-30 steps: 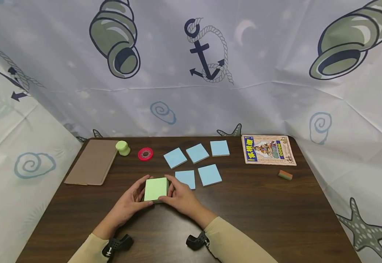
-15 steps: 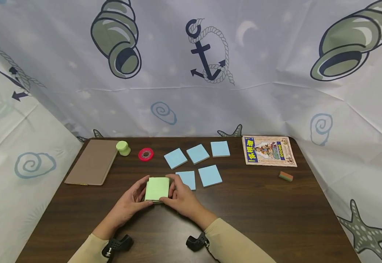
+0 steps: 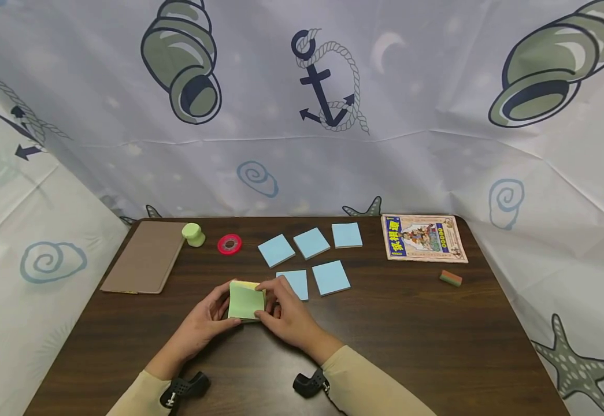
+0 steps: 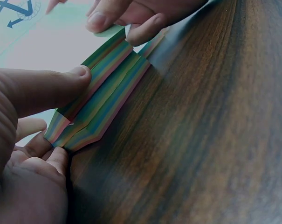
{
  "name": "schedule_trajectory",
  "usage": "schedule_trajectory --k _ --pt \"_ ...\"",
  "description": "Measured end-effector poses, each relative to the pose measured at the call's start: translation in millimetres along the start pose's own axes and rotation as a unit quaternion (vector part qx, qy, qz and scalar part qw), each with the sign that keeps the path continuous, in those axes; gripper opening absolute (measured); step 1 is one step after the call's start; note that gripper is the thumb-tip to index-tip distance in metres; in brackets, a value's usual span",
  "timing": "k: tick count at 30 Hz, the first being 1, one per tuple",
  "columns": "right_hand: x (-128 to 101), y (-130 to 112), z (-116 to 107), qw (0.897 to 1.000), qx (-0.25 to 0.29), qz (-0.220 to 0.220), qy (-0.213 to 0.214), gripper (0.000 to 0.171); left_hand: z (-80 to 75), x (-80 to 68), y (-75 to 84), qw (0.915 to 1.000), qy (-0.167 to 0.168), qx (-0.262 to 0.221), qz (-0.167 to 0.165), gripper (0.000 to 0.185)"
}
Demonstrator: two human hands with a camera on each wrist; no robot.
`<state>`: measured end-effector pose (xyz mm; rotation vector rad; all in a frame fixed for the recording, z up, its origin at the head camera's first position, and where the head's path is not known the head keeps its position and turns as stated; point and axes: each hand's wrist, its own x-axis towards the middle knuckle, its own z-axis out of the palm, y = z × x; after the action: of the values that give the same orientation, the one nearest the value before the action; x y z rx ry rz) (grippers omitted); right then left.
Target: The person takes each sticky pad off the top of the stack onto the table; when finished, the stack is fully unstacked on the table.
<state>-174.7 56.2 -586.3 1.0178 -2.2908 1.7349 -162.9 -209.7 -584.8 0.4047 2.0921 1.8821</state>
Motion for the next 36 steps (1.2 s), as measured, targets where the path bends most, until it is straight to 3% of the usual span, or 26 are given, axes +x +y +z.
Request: schedule_trajectory --k 4,7,12,14,20,25,32,36 --pt "-1 -1 1 0.999 -0.009 -0.029 0.024 0.043 -0.7 0.7 -1.7 0.9999 -0.004 0.005 0.011 0.096" --pt "-3 -1 2 0.997 0.018 -0.037 0.062 0.041 -1.2 0.4 -2.5 0.9998 -0.005 0.003 0.018 0.097" --pt "-4 -4 -3 0.982 0.101 -0.037 0.154 0.046 -1.9 -0.5 -3.4 0.9995 -0.005 -0.007 0.030 0.100" --pt "-5 -2 -8 0.976 0.108 -0.041 0.183 0.046 -1.8 -0.6 -3.2 0.9994 -0.006 -0.009 0.034 0.100" --pt "-6 10 -36 0.967 0.056 -0.049 0.245 0.027 -0.9 -0.7 -1.2 0.9992 -0.008 -0.010 0.038 0.099" --pt "-14 18 -64 0.956 0.002 -0.020 0.293 0.028 0.0 -0.2 1.2 0.9993 -0.006 -0.010 0.035 0.098" --pt "-28 30 -105 0.944 -0.013 -0.006 0.331 0.029 -0.7 -1.2 -0.4 0.9994 -0.005 -0.008 0.033 0.098" --pt "-35 37 -129 0.931 -0.024 0.020 0.363 0.025 -1.2 -0.7 -1.0 0.9994 -0.007 -0.007 0.032 0.099"
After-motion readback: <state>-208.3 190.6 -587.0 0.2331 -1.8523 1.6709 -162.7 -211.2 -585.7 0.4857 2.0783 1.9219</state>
